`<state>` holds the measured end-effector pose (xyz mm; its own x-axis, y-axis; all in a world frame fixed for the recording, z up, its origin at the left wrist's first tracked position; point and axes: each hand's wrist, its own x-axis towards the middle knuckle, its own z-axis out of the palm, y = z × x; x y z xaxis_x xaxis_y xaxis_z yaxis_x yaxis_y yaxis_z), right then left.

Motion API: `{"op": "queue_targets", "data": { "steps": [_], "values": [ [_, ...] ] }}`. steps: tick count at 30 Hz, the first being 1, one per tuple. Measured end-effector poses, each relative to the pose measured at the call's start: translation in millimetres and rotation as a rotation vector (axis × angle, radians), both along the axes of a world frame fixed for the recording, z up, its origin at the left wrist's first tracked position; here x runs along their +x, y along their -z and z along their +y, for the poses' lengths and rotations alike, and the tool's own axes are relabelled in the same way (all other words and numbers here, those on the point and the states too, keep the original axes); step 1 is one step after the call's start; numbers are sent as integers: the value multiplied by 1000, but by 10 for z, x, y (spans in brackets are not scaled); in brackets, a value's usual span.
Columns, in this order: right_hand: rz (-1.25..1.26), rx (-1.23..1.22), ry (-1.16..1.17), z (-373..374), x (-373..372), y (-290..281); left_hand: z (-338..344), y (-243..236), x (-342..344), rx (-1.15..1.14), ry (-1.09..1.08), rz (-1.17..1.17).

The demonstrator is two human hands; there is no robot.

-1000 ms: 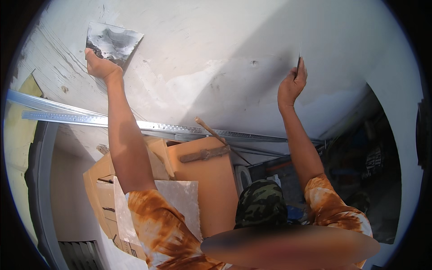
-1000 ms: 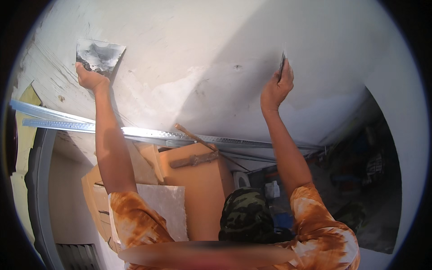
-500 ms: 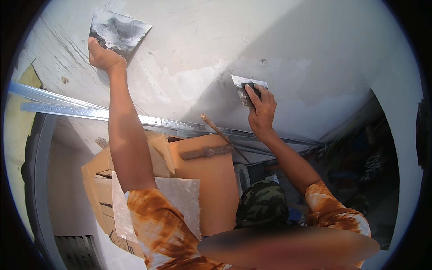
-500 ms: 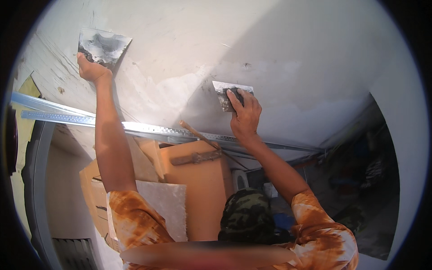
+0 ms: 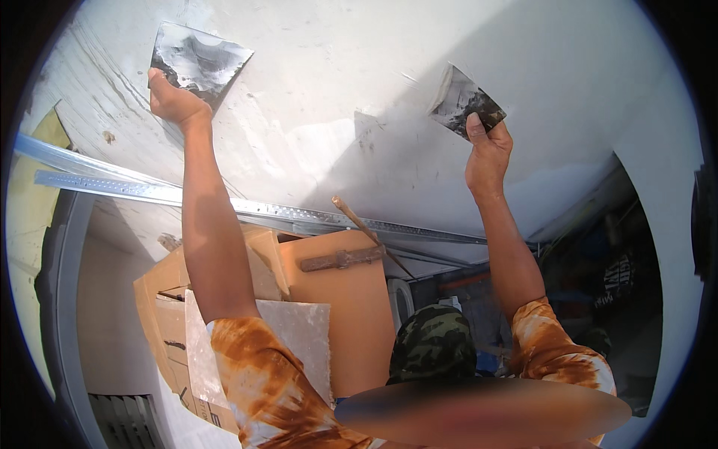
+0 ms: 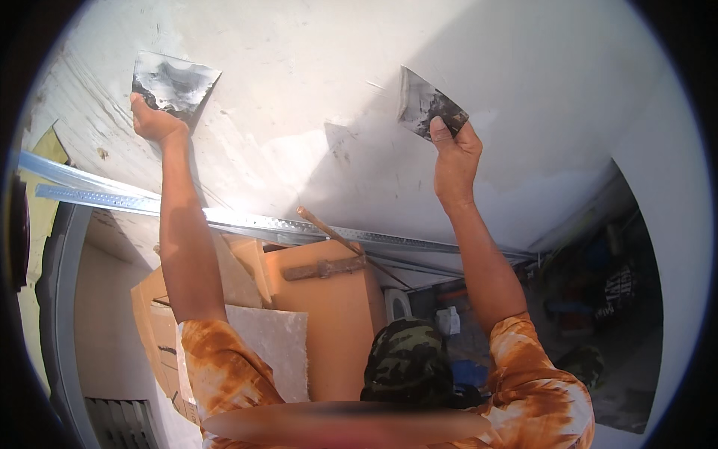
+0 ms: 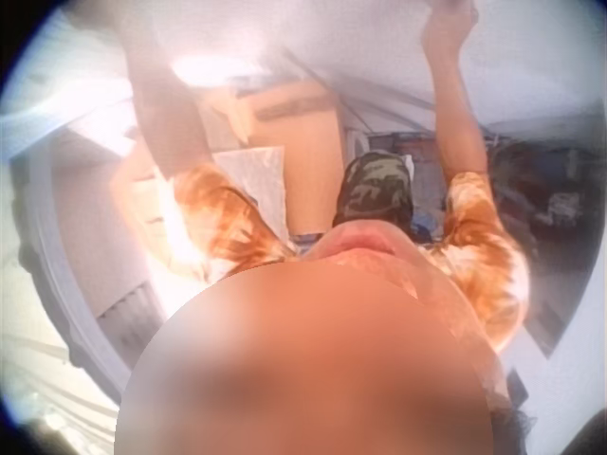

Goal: The person applies white plaster to a ceiling using two metal trowels, repeatedly spreading and smoothing the material across the surface. The person occasionally transfers plaster between trowels and briefly wipes one trowel on a white sheet before continuing.

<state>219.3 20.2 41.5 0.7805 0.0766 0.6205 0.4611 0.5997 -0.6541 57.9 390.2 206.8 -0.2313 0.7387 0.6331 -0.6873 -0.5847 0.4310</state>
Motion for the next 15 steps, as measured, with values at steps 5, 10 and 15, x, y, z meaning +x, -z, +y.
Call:
{"op": "queue_targets", "data": {
  "steps": [5, 10, 15],
  "values": [
    [-109, -40, -189, 55, 528, -594, 18, 26, 14, -13, 5, -1],
    [-118, -110, -207, 137, 703, -726, 42, 15, 19, 5, 7, -16],
    [-92, -203, -155, 110, 716, -795, 41, 24, 21, 27, 12, -21]
  ]
}}
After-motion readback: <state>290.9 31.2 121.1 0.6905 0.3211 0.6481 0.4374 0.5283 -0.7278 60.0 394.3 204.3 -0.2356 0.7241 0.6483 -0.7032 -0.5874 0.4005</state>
